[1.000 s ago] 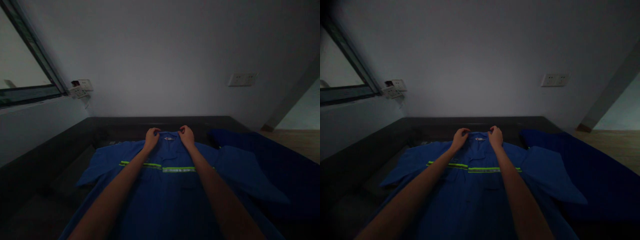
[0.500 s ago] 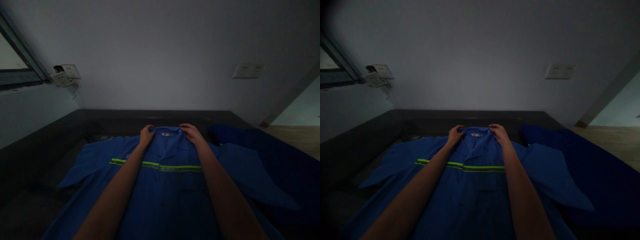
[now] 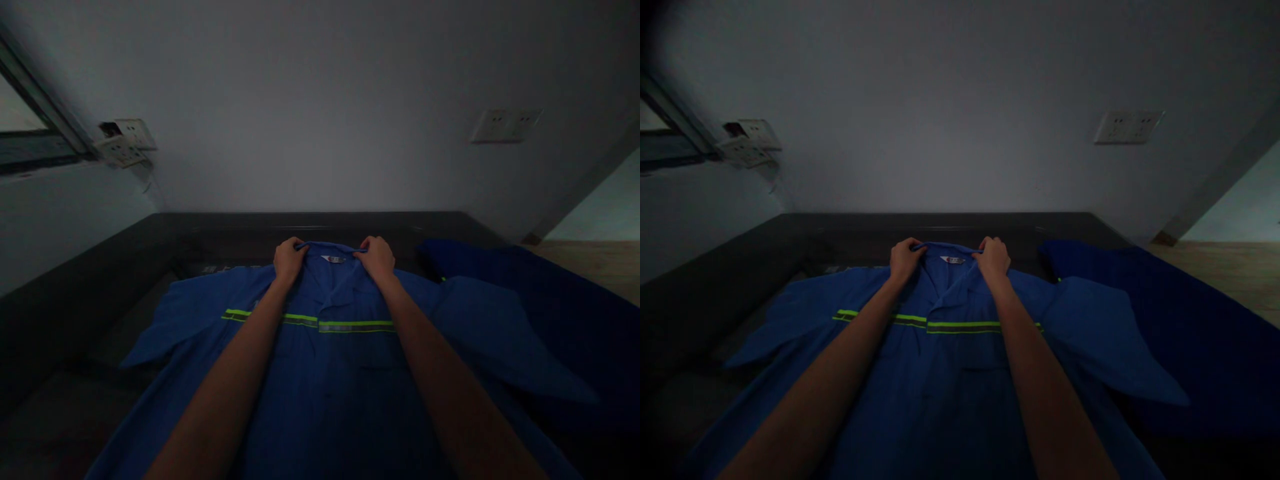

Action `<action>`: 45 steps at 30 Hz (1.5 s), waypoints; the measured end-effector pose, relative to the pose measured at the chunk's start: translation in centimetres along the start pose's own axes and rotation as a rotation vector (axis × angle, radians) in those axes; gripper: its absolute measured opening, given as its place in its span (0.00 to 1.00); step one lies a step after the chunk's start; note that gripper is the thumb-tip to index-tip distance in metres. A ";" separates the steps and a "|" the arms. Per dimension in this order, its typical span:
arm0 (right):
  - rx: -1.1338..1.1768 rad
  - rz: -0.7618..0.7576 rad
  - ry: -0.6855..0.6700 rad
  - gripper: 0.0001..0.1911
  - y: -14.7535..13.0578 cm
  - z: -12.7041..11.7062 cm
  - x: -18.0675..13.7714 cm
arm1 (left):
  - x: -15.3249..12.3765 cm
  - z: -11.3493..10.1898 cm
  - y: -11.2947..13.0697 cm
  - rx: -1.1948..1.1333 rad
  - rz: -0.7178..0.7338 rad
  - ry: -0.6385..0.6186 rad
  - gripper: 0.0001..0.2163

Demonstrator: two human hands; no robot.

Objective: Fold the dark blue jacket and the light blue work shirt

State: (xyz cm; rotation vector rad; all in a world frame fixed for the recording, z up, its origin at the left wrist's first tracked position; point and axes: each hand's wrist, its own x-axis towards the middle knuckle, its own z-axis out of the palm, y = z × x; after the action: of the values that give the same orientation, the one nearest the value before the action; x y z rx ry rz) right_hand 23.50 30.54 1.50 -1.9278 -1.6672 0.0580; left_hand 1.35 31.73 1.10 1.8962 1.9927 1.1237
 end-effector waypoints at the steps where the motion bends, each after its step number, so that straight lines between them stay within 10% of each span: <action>1: -0.017 -0.006 -0.006 0.11 -0.1 0.0 -0.1 | 0.0 0.0 0.1 0.003 0.004 0.001 0.08; 45: -0.230 -0.001 -0.189 0.11 -1.6 -2.0 -0.7 | 0.2 -0.8 0.2 0.200 -0.001 -0.041 0.07</action>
State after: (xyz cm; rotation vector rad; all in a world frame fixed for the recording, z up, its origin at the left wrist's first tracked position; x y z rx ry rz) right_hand 22.72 29.21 3.66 -2.1484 -1.8669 0.0510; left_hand 1.02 31.61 1.87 1.9929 2.1547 0.9073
